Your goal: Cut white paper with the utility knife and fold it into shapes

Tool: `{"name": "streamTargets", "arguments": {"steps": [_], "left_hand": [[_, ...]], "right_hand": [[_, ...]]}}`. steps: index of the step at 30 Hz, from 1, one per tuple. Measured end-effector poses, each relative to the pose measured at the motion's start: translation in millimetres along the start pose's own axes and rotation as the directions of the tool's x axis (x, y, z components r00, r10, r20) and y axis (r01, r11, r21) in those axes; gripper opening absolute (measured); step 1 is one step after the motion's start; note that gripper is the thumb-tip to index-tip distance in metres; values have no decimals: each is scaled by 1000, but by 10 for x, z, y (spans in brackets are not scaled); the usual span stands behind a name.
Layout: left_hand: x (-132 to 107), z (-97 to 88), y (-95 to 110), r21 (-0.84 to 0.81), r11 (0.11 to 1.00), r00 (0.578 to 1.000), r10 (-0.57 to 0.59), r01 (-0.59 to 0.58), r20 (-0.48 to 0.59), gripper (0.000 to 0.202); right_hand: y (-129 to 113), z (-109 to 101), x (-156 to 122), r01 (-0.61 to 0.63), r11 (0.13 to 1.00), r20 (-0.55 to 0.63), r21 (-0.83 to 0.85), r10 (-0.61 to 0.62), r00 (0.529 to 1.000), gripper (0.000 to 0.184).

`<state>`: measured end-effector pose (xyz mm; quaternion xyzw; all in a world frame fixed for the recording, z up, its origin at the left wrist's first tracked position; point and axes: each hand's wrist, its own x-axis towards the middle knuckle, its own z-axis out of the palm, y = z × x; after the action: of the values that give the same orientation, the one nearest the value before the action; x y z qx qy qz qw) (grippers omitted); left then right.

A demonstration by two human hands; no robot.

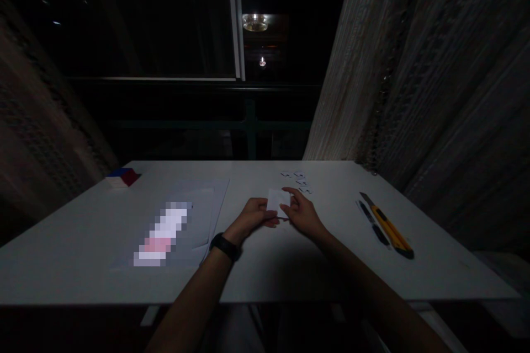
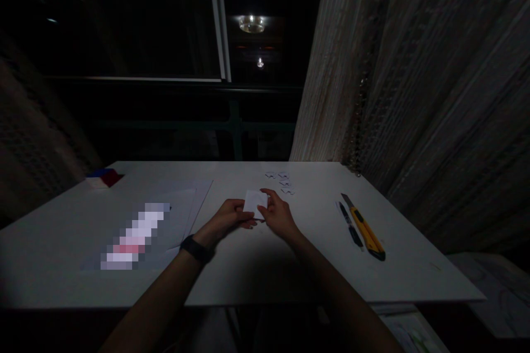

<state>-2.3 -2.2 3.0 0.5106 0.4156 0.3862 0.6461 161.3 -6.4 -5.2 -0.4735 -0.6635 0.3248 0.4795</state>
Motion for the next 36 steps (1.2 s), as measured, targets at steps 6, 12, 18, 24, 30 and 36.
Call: {"name": "streamTargets", "arguments": {"steps": [6, 12, 18, 24, 30, 36], "left_hand": [[-4, 2, 0, 16, 1000, 1000, 4, -4, 3, 27], [1, -3, -6, 19, 1000, 1000, 17, -18, 25, 34], [-4, 33, -8, 10, 998, 999, 54, -54, 8, 40], [16, 55, -34, -47, 998, 998, 46, -48, -35, 41], [-2, 49, -13, -69, 997, 1000, 17, -17, 3, 41], [2, 39, -25, -52, 998, 1000, 19, -19, 17, 39]], "right_hand": [[22, 6, -6, -1, 1000, 15, 15, 1, 1000, 44], [-10, 5, -11, 7, 1000, -4, -5, -7, 1000, 43], [-17, 21, -12, -18, 998, -4, 67, 19, 1000, 43], [7, 39, 1, -71, 979, 15, 190, 70, 997, 44], [-31, 28, 12, -111, 951, 19, 287, 110, 994, 45], [-45, 23, 7, -75, 950, 10, 303, 75, 997, 43]]}}
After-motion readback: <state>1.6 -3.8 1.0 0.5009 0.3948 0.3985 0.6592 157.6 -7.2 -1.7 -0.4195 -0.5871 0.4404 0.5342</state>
